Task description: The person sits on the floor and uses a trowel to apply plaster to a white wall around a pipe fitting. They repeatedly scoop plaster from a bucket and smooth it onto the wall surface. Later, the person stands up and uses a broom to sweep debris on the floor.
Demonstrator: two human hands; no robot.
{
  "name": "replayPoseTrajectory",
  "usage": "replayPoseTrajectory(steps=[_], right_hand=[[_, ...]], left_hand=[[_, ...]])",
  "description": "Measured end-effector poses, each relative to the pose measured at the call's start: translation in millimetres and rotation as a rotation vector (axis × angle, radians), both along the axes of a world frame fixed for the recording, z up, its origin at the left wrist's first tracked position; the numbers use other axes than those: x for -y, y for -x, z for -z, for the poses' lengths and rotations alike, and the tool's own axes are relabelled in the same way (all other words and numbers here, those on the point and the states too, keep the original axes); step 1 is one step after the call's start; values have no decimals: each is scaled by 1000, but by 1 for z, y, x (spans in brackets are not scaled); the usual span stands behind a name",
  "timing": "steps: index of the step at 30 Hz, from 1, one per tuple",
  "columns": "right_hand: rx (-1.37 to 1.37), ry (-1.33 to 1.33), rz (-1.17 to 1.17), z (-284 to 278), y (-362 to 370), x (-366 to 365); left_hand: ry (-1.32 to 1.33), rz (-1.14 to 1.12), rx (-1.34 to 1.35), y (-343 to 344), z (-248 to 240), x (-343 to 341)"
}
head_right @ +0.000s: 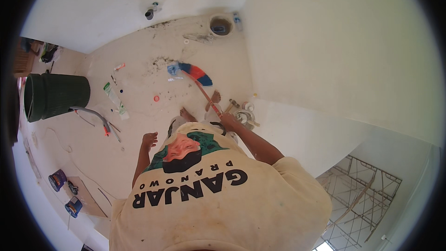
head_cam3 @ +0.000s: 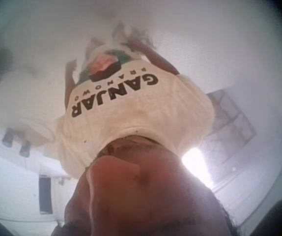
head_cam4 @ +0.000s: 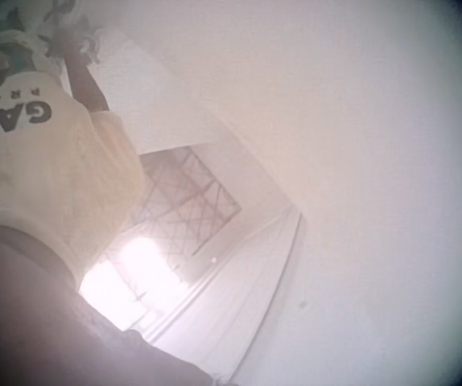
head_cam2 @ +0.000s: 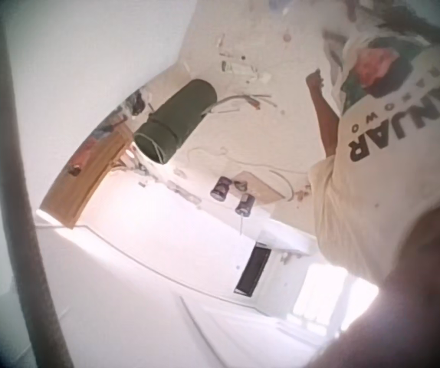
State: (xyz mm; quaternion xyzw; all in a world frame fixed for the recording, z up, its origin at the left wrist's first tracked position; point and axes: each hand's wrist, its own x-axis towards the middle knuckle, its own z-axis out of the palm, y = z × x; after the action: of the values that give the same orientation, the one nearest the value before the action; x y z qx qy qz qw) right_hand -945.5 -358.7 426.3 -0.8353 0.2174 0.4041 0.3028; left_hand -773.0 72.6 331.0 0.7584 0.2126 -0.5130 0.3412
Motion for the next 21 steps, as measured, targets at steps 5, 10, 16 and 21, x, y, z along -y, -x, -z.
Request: replayPoseTrajectory(steps=[5,10,16,21], right_hand=[[119,47,174,-47,13,-8],[280,218,270,-49,-19,10],[221,235,111,-19,-98,39],[136,227,-104,39,-118,8]], left_hand=[[21,-24,6,-5,8,-17],[27,-18,11,-7,18,-22],[57,-82,70,-10,10,-28],[47,-92,104,-13,-1,-38]])
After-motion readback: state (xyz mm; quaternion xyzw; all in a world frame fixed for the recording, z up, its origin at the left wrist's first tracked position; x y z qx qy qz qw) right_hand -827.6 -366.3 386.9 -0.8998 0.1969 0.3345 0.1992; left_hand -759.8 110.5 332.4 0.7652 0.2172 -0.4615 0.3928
